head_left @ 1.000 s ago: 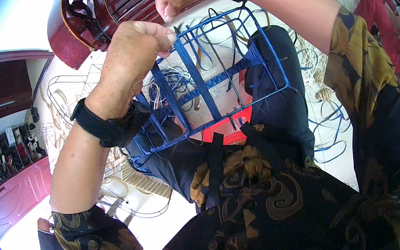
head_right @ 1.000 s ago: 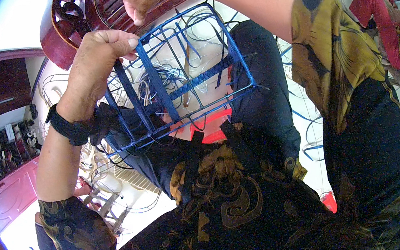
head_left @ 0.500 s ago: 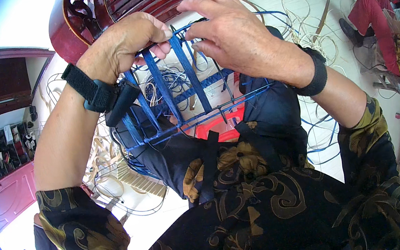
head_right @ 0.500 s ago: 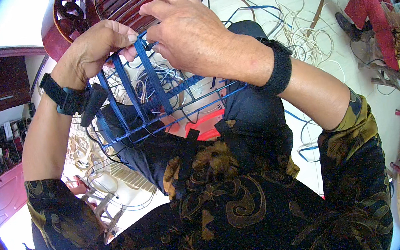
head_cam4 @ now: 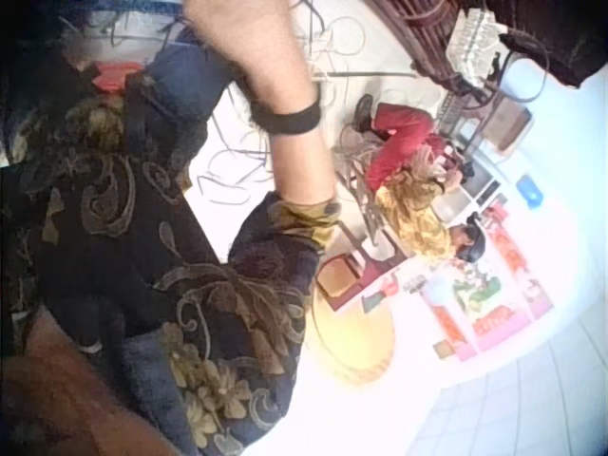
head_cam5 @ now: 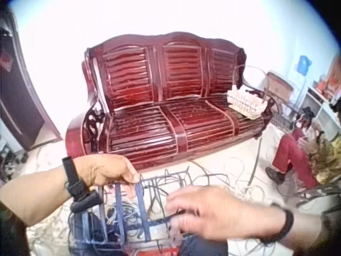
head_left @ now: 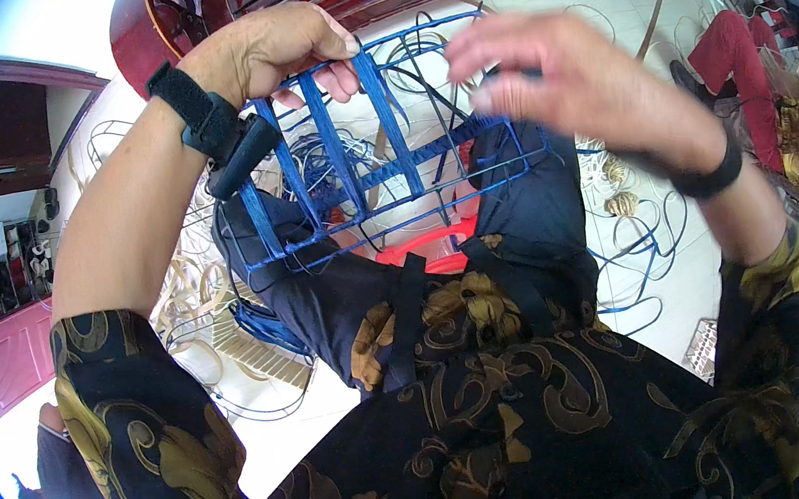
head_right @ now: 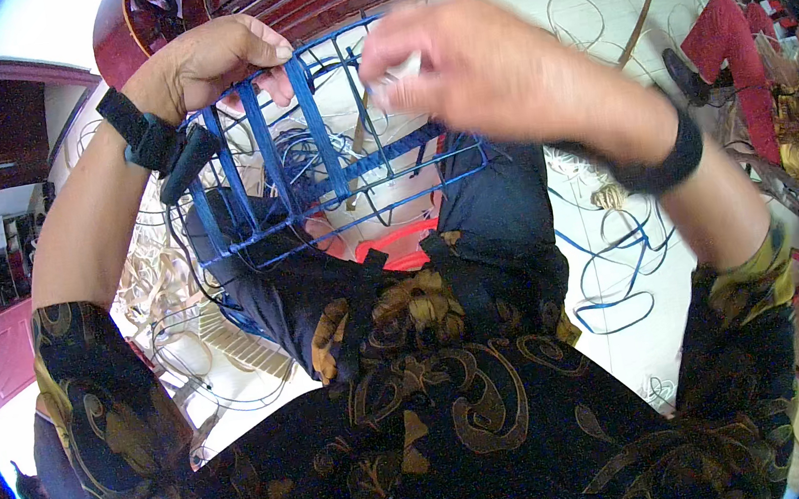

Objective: The person weaves blue plastic straps through a metal frame to create a basket, pulling the straps tight and securing them around the wire structure by hand.

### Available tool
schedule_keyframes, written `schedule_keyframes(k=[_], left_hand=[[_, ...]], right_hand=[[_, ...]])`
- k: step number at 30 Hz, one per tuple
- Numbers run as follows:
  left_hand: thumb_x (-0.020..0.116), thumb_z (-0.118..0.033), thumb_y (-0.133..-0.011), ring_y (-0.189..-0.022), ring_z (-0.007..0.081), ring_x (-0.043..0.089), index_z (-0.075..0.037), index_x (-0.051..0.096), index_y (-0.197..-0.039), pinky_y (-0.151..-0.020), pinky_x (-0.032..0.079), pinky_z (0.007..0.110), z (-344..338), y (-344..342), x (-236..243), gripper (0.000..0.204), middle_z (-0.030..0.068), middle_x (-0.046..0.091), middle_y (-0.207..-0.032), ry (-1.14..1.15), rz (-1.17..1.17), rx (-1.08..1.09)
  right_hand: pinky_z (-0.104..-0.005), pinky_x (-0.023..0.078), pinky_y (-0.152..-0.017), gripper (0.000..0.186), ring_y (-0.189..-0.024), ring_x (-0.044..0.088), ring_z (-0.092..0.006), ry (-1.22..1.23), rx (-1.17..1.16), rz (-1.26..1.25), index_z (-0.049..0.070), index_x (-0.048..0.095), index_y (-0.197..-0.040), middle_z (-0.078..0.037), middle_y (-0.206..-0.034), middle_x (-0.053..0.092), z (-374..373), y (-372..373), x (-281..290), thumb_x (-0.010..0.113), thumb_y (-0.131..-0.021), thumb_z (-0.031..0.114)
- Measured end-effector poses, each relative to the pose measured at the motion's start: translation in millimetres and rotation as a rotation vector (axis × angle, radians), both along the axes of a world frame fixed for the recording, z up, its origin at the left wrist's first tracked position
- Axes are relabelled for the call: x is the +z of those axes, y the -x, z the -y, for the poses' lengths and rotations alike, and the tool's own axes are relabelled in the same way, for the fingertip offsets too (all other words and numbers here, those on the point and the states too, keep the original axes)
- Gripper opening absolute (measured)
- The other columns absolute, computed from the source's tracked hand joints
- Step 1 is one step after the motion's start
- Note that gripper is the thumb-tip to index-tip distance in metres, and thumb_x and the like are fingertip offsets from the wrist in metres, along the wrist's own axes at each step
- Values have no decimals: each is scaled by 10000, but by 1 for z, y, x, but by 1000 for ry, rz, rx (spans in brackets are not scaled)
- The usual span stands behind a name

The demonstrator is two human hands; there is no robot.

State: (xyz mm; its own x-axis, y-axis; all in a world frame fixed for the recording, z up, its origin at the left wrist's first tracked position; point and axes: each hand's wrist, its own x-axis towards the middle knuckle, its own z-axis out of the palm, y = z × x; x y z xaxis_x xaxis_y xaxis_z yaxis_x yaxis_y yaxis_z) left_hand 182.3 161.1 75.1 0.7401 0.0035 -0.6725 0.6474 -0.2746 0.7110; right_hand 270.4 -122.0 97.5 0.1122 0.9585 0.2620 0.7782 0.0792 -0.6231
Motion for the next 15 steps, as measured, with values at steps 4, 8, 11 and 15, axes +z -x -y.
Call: schedule_keyframes(k=[4,8,11,15], left_hand=[[678,-202,-952,-835,194,772,-27,729,-1051,-463,479,356,-2,0,-2,208,133,770,-945,8,19,11],[676,-189,-960,-902,214,772,-2,721,-1080,-514,543,307,-4,-1,-4,226,143,758,-989,23,17,-3],[665,-207,-976,-897,203,774,2,720,-1050,-489,532,288,-12,-4,-14,228,150,758,-991,90,8,-12],[647,-212,-986,-849,188,779,-13,724,-1038,-449,538,294,-19,-4,-18,220,160,767,-994,96,17,-38]], right_hand=[[-396,549,-827,233,-948,680,-327,99,-136,-291,-9,668,-1071,-167,-1041,674,25,61,-10,705,-922,166],[-397,545,-839,149,-935,664,-312,25,-194,-321,5,684,-1020,-141,-1010,667,42,101,-32,708,-913,107],[-422,532,-866,110,-949,643,-329,83,-79,-444,13,672,-994,-139,-989,648,53,118,-31,702,-905,70],[-447,489,-1001,252,-1141,598,-391,55,-166,-260,-20,592,-1179,-224,-1190,603,63,131,-60,626,-932,17]])
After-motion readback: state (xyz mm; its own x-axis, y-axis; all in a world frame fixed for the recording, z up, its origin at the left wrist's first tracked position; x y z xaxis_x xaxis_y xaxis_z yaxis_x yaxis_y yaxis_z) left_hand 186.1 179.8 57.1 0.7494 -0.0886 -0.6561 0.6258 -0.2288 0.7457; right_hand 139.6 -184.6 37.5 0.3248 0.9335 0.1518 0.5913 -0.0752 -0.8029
